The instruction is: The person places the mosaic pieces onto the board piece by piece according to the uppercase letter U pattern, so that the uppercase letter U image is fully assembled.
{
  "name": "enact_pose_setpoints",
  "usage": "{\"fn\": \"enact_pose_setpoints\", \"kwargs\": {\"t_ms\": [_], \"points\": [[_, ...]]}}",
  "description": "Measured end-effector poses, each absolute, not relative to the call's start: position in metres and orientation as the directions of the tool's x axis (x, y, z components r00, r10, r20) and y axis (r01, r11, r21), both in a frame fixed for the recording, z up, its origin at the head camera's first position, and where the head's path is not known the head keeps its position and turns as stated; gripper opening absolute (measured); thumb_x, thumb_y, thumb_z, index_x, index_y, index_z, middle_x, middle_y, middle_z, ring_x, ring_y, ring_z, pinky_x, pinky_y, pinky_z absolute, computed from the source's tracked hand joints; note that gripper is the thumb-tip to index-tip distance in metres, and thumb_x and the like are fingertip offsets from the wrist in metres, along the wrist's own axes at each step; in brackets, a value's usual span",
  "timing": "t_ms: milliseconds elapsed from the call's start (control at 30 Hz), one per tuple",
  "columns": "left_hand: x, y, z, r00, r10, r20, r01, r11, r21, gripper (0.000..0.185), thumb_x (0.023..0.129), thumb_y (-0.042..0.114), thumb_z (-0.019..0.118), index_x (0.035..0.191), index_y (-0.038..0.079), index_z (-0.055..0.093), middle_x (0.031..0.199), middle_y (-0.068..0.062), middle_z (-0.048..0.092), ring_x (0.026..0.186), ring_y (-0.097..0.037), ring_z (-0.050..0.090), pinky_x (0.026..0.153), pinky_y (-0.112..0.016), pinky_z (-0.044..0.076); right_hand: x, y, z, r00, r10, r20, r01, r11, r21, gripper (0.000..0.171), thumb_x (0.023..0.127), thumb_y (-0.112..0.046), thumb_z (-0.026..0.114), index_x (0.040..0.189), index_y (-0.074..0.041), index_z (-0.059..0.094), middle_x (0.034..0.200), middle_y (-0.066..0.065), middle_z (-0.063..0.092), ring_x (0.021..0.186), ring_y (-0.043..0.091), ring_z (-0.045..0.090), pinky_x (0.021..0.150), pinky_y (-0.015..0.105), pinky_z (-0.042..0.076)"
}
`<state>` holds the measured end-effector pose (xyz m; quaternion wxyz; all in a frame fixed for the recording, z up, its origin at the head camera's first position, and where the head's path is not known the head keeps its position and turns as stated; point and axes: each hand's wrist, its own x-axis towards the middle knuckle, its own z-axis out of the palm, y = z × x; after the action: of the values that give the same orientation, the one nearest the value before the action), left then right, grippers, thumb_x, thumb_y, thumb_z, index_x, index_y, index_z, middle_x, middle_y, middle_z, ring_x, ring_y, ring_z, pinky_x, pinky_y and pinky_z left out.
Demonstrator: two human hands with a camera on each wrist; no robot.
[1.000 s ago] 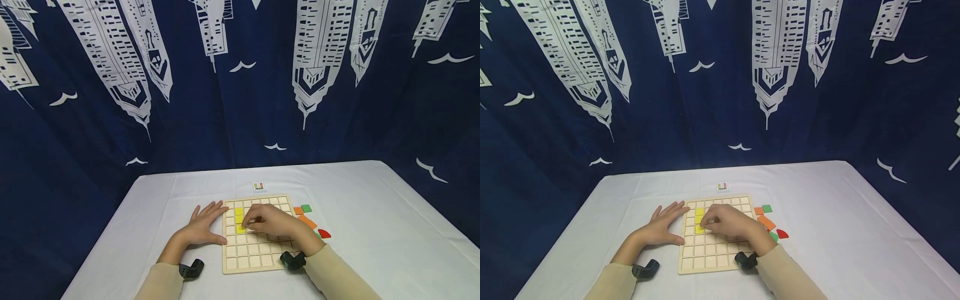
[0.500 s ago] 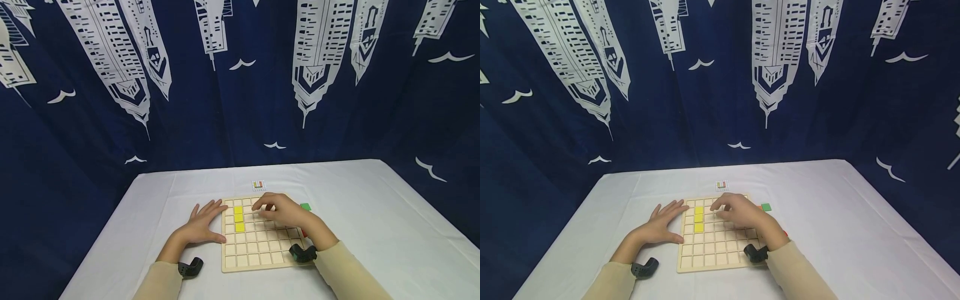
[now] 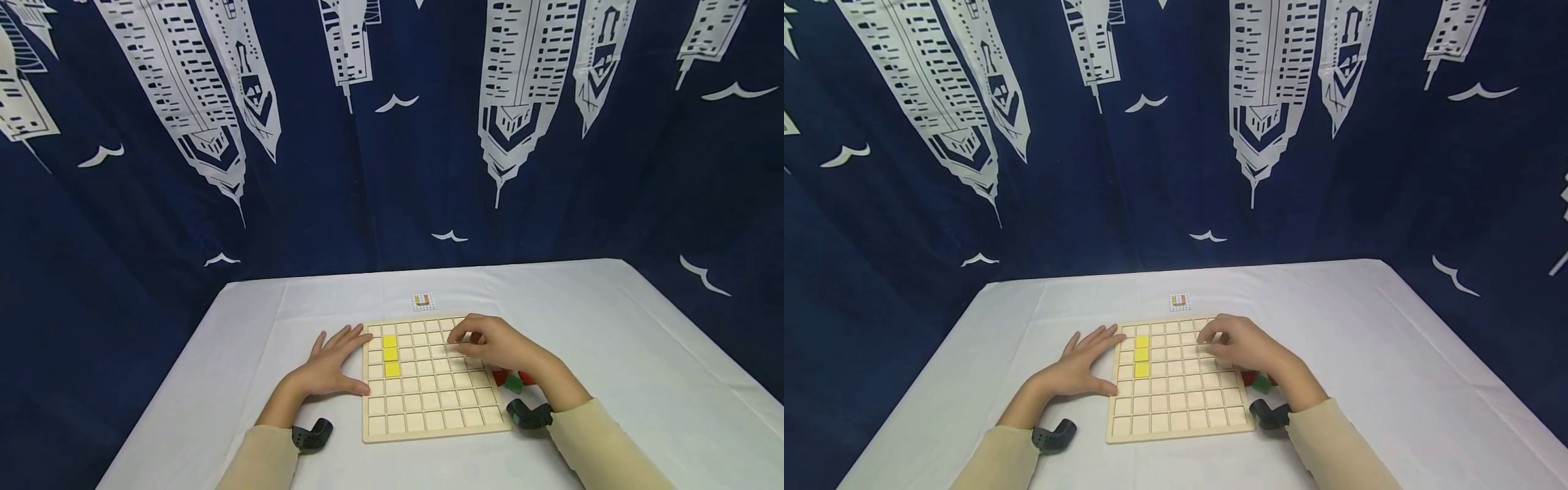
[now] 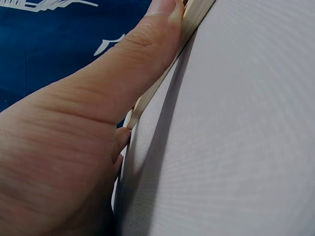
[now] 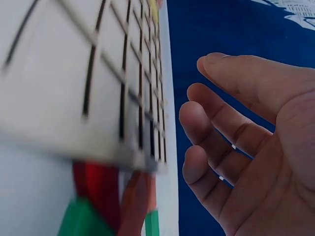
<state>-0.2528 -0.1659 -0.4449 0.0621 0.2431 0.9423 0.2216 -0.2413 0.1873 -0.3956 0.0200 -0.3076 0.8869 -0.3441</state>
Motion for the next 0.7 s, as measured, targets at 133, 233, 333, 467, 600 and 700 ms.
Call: {"fn": "enact_pose_setpoints", "kwargs": {"t_ms": [133,233,333,467,600,700], "points": [[-0.253,-0.166,-0.445,-0.877,0.481,-0.011,0.426,0.787,0.447,0.104,0.060,0.065,0.078,0.148,0.031,0.034,0.162,0.000,0.019,0.151,-0.027,0.010,0.118,-0.061,-0.006,-0.239,0.201,-0.399,-0.835,-0.530,0.147,-0.496,0.611,-0.617,0.017,0.087,-0.010,0.069,0.103,-0.014,0.069,0.096,0.000,0.066,0.076,0.008,0.052,0.066,0.019,0.048],[-0.253,-0.165,-0.445,-0.879,0.477,-0.019,0.419,0.791,0.447,0.104,0.060,0.065,0.078,0.149,0.031,0.034,0.162,0.001,0.018,0.152,-0.026,0.009,0.118,-0.061,-0.007,-0.237,0.211,-0.402,-0.852,-0.510,0.122,-0.468,0.637,-0.613,0.016,0.085,-0.011,0.072,0.100,-0.015,0.069,0.092,-0.003,0.063,0.076,0.008,0.051,0.065,0.019,0.047],[-0.252,-0.165,-0.445,-0.881,0.473,-0.023,0.414,0.792,0.449,0.104,0.060,0.065,0.078,0.148,0.031,0.034,0.162,0.001,0.018,0.152,-0.026,0.009,0.118,-0.061,-0.007,-0.234,0.222,-0.405,-0.868,-0.485,0.109,-0.442,0.654,-0.614,0.016,0.083,-0.011,0.073,0.098,-0.016,0.069,0.092,-0.003,0.063,0.076,0.009,0.050,0.064,0.019,0.046],[-0.252,-0.164,-0.444,-0.880,0.474,-0.022,0.415,0.791,0.450,0.105,0.059,0.065,0.078,0.148,0.031,0.034,0.162,0.001,0.018,0.152,-0.027,0.009,0.118,-0.061,-0.007,-0.232,0.235,-0.410,-0.877,-0.466,0.115,-0.432,0.660,-0.615,0.014,0.083,-0.013,0.074,0.095,-0.018,0.070,0.091,-0.004,0.063,0.074,0.008,0.050,0.063,0.019,0.046],[-0.252,-0.164,-0.443,-0.879,0.477,-0.020,0.418,0.790,0.449,0.105,0.060,0.065,0.078,0.149,0.031,0.034,0.162,0.000,0.018,0.152,-0.027,0.009,0.118,-0.061,-0.007,-0.229,0.243,-0.414,-0.872,-0.480,0.095,-0.426,0.650,-0.629,0.014,0.082,-0.017,0.076,0.095,-0.020,0.070,0.090,-0.002,0.062,0.071,0.007,0.048,0.060,0.019,0.044],[-0.252,-0.165,-0.443,-0.878,0.478,-0.023,0.419,0.791,0.446,0.105,0.060,0.064,0.078,0.149,0.031,0.034,0.162,0.000,0.018,0.152,-0.027,0.009,0.118,-0.060,-0.007,-0.227,0.247,-0.417,-0.864,-0.498,0.067,-0.418,0.638,-0.647,0.017,0.080,-0.022,0.077,0.095,-0.021,0.070,0.089,0.001,0.059,0.070,0.008,0.047,0.058,0.019,0.042]]}}
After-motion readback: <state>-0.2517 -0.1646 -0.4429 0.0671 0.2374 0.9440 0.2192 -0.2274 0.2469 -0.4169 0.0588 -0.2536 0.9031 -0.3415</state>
